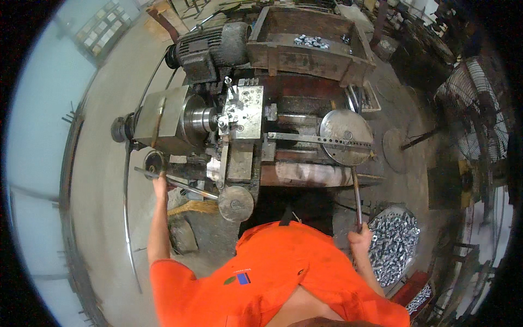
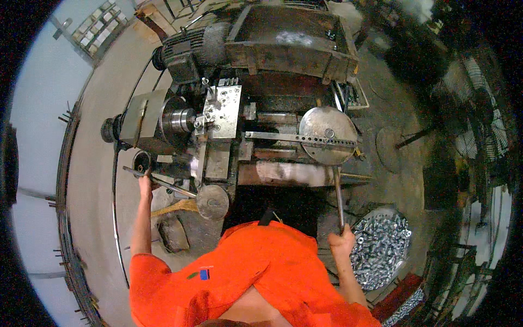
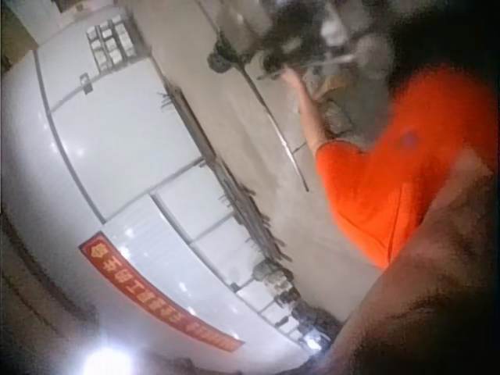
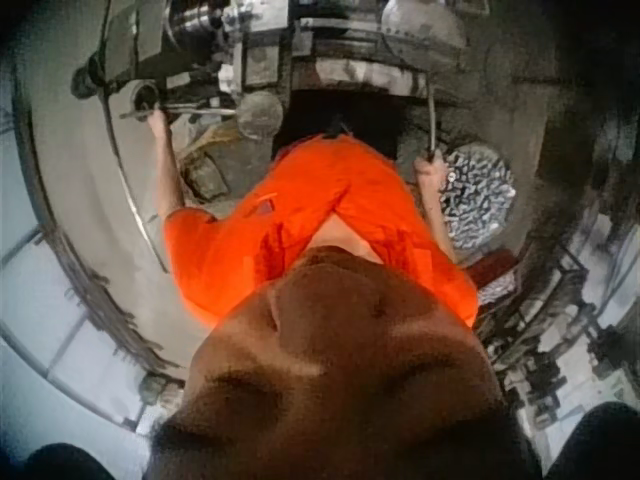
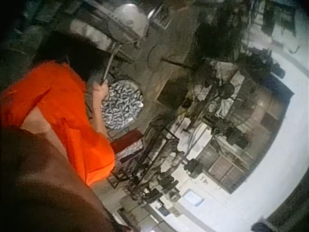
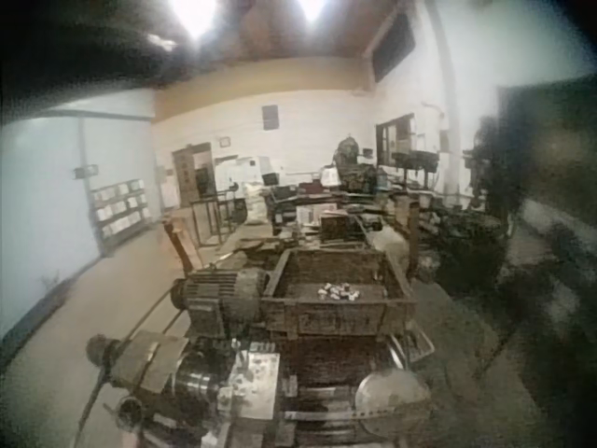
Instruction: The person operates a metal turning machine, repeatedly inserting small metal pieces into the chuck, engaging the machine, and removing the processed pieces. The person uses a long metal rod to assist with insertion and removal, and places the finished pieces into a nearby bin.
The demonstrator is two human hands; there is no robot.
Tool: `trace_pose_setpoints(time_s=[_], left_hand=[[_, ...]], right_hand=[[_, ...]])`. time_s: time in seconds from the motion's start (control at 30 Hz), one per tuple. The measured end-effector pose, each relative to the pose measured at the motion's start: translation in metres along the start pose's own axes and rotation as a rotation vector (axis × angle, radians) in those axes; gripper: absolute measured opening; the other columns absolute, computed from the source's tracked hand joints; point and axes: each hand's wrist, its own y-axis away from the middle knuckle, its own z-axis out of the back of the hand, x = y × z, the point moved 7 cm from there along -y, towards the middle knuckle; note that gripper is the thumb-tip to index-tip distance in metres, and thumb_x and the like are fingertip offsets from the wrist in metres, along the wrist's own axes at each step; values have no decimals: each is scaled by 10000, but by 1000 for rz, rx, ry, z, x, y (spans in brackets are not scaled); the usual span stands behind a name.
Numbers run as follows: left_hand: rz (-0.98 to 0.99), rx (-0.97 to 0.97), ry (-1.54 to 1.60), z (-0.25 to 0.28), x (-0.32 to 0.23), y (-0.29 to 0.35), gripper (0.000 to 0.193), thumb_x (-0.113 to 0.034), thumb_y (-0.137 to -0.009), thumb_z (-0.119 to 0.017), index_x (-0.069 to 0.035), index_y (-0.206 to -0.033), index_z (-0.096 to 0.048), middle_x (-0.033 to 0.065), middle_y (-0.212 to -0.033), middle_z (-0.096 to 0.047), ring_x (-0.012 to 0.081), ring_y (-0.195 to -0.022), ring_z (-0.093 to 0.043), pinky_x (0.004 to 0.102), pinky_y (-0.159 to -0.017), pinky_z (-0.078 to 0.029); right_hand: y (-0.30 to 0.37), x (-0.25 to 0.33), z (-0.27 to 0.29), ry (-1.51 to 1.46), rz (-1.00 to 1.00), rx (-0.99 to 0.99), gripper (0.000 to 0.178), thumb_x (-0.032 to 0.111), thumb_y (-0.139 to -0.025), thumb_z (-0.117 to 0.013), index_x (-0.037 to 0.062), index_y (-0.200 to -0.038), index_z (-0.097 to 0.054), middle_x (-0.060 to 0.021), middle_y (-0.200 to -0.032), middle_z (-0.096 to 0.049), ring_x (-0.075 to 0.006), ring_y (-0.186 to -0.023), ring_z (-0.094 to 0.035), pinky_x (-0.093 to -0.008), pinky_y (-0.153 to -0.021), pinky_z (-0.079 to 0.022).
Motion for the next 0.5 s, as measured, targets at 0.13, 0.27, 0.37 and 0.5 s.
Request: trace_pose_setpoints(time_s=[0.13,0.27,0.37,0.5], left_hand=[[84,18,-131,13,13,-17,387,-320,-831,-541,66,-825,-508,149,-560,-561,263,-397,-582,316,-330,-473],[90,39,-84,15,16,-16,385,-320,-825,-545,62,-851,-503,124,-538,-534,260,-372,-568,316,-322,-470],[64,52,-3,10,15,-11,349,-285,-815,-546,36,-939,-491,122,-568,-536,247,-425,-581,332,-357,-499],[3,107,99,-11,1,2,392,-306,-820,-553,22,-1028,-494,153,-770,-593,224,-533,-603,328,-421,-527]], right_hand=[[-8,5,9,-5,61,51,292,189,-622,-581,9,-845,-525,-185,-653,-528,-343,-578,-504,-415,-531,-418],[-62,-12,55,263,329,-196,321,190,-624,-605,21,-892,-550,-200,-769,-570,-376,-653,-559,-449,-579,-455],[-133,-24,81,605,288,-174,345,204,-619,-605,32,-915,-561,-199,-822,-568,-382,-667,-568,-450,-596,-469],[-203,-21,103,743,171,-286,480,276,-621,-582,50,-1044,-559,-191,-925,-557,-368,-822,-560,-454,-702,-456]])
